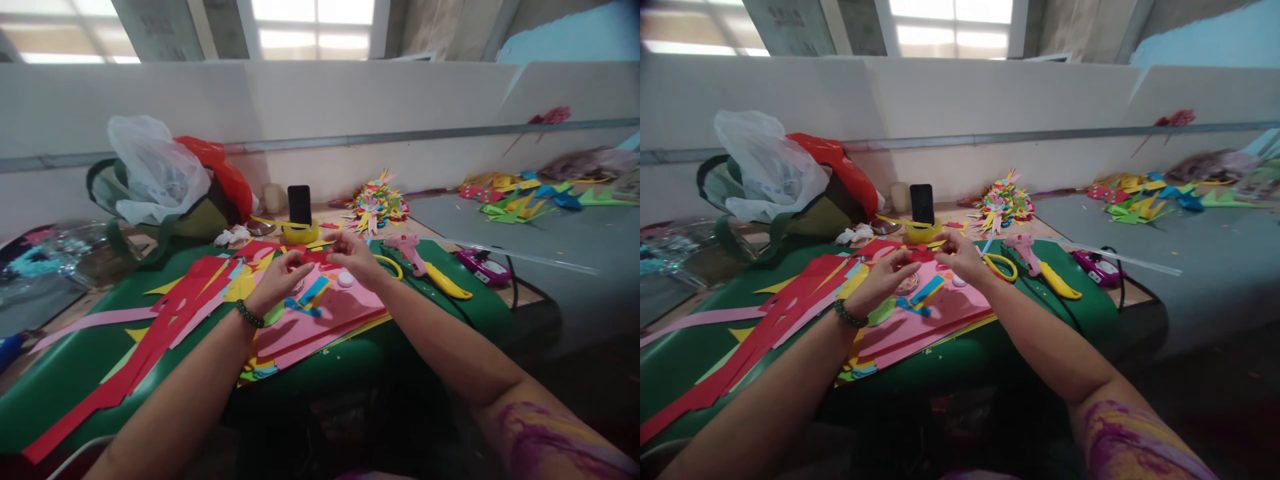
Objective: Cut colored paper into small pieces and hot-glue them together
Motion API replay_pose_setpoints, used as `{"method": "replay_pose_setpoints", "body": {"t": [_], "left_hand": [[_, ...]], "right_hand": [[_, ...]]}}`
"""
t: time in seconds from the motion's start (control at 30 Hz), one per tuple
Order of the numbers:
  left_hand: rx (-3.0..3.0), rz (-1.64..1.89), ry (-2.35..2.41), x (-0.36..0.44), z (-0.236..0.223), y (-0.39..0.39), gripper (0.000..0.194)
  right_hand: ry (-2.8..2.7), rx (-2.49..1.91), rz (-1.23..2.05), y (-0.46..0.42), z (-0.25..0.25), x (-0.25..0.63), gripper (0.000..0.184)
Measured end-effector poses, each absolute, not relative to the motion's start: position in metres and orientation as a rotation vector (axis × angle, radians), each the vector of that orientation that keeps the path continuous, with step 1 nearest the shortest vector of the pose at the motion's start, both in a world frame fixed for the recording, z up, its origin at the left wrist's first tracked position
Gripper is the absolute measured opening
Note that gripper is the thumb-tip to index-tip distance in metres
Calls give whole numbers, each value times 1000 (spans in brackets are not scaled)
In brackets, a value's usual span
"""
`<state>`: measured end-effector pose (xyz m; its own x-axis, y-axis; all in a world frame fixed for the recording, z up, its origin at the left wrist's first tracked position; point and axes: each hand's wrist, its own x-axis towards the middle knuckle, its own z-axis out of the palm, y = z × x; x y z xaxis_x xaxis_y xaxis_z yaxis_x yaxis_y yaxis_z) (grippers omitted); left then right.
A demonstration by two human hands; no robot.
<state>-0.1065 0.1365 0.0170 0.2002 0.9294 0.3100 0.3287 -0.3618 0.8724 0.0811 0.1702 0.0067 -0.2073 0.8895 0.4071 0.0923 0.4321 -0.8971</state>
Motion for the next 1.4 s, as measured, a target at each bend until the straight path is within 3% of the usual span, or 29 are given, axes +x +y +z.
{"method": "replay_pose_setpoints", "body": {"t": [0.27,0.37,0.5,0.7,1.07,1.27,1.4], "left_hand": [[1634,1479,1272,-135,14,161,33],[1616,1497,1281,-143,14,165,30],[1686,1447,1361,-147,17,166,23],[1764,1462,1369,-146,22,161,24],[2655,422,1317,-102,5,132,38],[2722,266,1267,-104,10,130,28],[2616,334,1208,-113,15,131,15]], "right_hand": [[-1647,-1194,687,205,-16,96,20],[-1654,-1229,578,206,-19,96,19],[-1638,-1131,477,202,-13,94,4],[-1656,-955,501,192,-8,88,17],[-1524,-956,452,190,-4,88,27],[-1657,-1082,432,197,-10,90,15],[-1794,-1170,459,200,-18,90,34]]}}
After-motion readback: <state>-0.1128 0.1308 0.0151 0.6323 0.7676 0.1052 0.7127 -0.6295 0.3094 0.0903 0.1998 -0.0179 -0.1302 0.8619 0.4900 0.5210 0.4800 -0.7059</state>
